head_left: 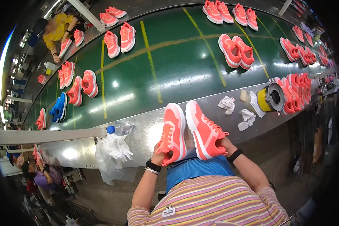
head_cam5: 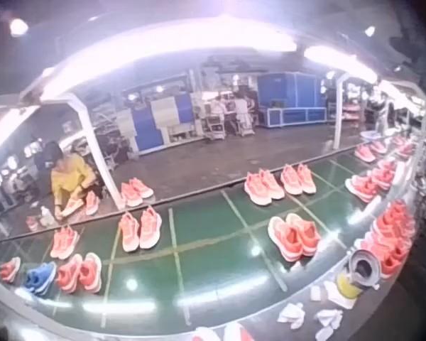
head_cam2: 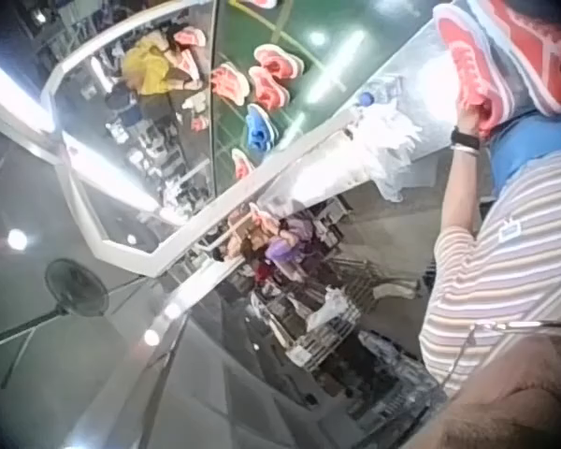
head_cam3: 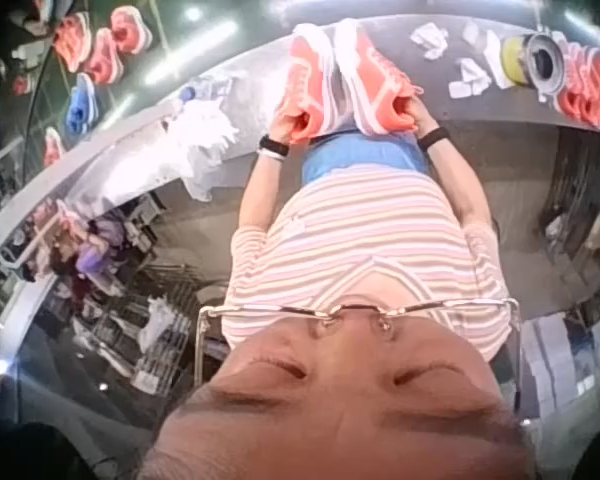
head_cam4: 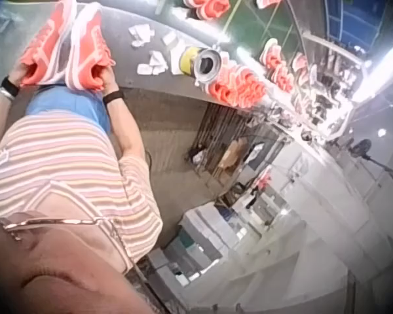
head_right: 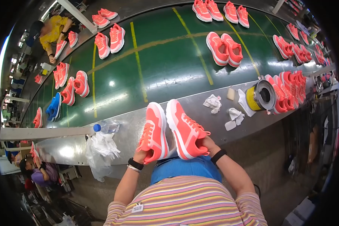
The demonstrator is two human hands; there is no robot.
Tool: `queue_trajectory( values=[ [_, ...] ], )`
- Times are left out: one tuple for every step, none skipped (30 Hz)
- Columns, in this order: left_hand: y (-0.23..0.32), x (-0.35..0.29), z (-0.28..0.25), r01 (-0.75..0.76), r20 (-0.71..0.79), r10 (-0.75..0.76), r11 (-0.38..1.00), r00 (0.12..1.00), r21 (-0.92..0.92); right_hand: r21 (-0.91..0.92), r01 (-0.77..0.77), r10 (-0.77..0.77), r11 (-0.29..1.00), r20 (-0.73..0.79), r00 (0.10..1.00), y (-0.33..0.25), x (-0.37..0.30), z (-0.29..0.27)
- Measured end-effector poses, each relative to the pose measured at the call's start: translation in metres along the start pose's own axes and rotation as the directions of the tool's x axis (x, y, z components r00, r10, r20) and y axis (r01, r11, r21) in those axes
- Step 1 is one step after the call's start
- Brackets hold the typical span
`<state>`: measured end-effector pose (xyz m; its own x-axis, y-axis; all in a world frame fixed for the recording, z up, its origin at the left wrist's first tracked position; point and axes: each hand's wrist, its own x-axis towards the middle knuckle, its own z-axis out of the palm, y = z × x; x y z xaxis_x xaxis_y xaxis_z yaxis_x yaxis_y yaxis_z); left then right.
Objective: Inspecting and cleaning excess glue or spots from sneakers on a factory conveyor belt.
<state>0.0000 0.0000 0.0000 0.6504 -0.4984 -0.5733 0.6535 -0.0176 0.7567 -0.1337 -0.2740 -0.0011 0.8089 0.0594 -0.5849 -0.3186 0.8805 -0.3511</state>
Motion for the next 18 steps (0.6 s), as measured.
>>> queue_trajectory(
  values=[
    [0.003, 0.002, 0.003, -0.002, -0.045, 0.001, 1.000, 0.999, -0.026, -0.009, 0.032, -0.031, 0.999, 0.013, 0.999, 0.006, 0.004, -0.004],
    [0.006, 0.003, 0.005, -0.006, -0.089, 0.001, 0.999, 0.996, -0.051, -0.018, 0.064, -0.064, 0.998, 0.027, 0.998, 0.011, 0.006, -0.010],
    [0.012, 0.006, 0.002, 0.067, -0.225, -0.023, 0.980, 0.974, 0.188, -0.015, 0.067, -0.067, 0.998, 0.025, 0.997, 0.013, 0.010, -0.008],
    [0.017, 0.007, 0.001, 0.016, -0.214, 0.033, 0.975, 0.976, 0.223, 0.036, 0.017, -0.017, 0.999, 0.003, 1.000, 0.015, 0.015, -0.006],
    [0.021, 0.007, 0.001, -0.036, -0.199, 0.089, 0.966, 0.976, 0.258, 0.087, -0.029, 0.031, 0.996, -0.017, 0.999, 0.017, 0.019, -0.004],
    [0.020, -0.002, 0.000, -0.096, -0.249, 0.333, 0.752, 0.910, 0.652, 0.098, -0.022, 0.022, 0.995, -0.001, 1.000, 0.013, 0.016, 0.004],
    [0.022, -0.011, 0.004, -0.072, -0.173, 0.562, 0.388, 0.809, 0.919, 0.096, -0.010, 0.012, 0.995, -0.012, 1.000, 0.008, 0.013, 0.011],
    [0.065, -0.034, 0.043, -0.200, -0.097, 0.585, 0.422, 0.805, 0.884, 0.064, -0.001, 0.004, 0.998, -0.051, 0.999, 0.004, 0.008, 0.014],
    [0.077, -0.050, 0.052, -0.320, 0.051, 0.609, 0.342, 0.792, 0.883, 0.028, 0.002, 0.000, 1.000, -0.077, 0.997, 0.005, 0.006, 0.021],
    [0.088, -0.059, 0.072, -0.382, 0.075, 0.516, 0.521, 0.853, 0.764, 0.107, -0.029, 0.036, 0.994, -0.062, 0.997, 0.008, 0.007, 0.025],
    [0.090, -0.063, 0.093, -0.402, 0.121, 0.422, 0.681, 0.899, 0.612, 0.114, -0.025, 0.030, 0.993, -0.046, 0.998, 0.014, 0.011, 0.026],
    [0.078, -0.057, 0.103, -0.270, 0.087, 0.264, 0.811, 0.961, 0.519, 0.072, 0.009, -0.007, 0.997, -0.032, 0.999, 0.018, 0.011, 0.031],
    [0.062, -0.045, 0.110, -0.118, 0.079, 0.093, 0.902, 0.993, 0.414, 0.032, 0.049, -0.049, 0.998, -0.022, 0.999, 0.020, 0.012, 0.035],
    [0.044, -0.031, 0.113, 0.108, 0.094, -0.103, 0.993, 0.990, -0.048, -0.101, -0.024, 0.015, 0.995, -0.097, 0.995, 0.010, 0.004, 0.057],
    [0.047, -0.030, 0.122, 0.184, 0.126, -0.164, 0.968, 0.978, -0.173, -0.101, -0.027, 0.017, 0.995, -0.102, 0.995, -0.013, -0.004, 0.065],
    [0.046, -0.029, 0.120, 0.252, 0.148, -0.223, 0.943, 0.964, -0.217, -0.525, 0.128, -0.060, 0.841, 0.145, 0.988, -0.043, -0.010, 0.066],
    [0.044, -0.033, 0.118, 0.317, 0.164, -0.282, 0.911, 0.945, -0.263, -0.788, 0.341, -0.009, 0.512, 0.393, 0.920, -0.065, -0.015, 0.058],
    [0.044, -0.035, 0.119, 0.319, 0.148, -0.289, 0.908, 0.946, -0.270, -0.804, 0.304, -0.175, 0.511, 0.249, 0.953, -0.078, -0.019, 0.035]
  ],
)
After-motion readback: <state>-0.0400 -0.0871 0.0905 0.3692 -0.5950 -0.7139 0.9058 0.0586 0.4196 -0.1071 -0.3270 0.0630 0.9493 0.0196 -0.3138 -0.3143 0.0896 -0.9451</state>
